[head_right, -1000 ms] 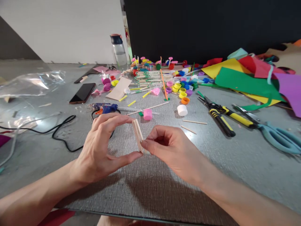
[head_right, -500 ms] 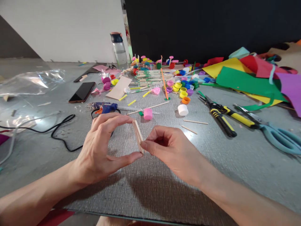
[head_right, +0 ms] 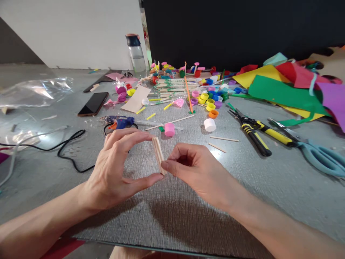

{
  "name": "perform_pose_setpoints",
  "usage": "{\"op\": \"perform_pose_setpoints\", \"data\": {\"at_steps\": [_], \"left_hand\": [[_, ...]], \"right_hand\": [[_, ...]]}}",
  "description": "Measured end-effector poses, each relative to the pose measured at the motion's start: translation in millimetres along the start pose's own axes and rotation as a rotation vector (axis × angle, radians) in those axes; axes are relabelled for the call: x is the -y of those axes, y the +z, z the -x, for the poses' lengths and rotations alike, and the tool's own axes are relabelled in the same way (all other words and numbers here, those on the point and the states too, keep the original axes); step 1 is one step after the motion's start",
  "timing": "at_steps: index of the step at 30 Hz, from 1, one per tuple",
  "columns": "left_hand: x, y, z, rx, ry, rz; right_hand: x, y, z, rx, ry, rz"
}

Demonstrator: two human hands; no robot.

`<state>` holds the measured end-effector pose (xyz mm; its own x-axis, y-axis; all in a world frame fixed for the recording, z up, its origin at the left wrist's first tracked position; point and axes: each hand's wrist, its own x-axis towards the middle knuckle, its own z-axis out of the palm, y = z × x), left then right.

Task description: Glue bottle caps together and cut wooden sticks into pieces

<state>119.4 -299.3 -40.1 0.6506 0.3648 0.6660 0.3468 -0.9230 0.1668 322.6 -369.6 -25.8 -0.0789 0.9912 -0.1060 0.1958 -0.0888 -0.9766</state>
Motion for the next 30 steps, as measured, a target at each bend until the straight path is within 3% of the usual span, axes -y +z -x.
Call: {"op": "perform_pose_setpoints", "data": {"at_steps": [9,21,24,30], "left_hand": [[3,2.4,0,-0.039,-0.077,0.037],[8,3.4,-1,-0.039,-0.141,0.105],[8,4.0,-2,-0.025,-0.245,0.248],[11,3.2,-9,-0.013,-0.639,0.772]], "right_hand": [[-6,-8,1,0.066,0.053,-0.018],[-8,-1,0,0.062,-0.007,0.051],[-9,-3,-1,0.055,-0.013,0.079],[-8,-13,0,0.084,0.013,0.199]]}}
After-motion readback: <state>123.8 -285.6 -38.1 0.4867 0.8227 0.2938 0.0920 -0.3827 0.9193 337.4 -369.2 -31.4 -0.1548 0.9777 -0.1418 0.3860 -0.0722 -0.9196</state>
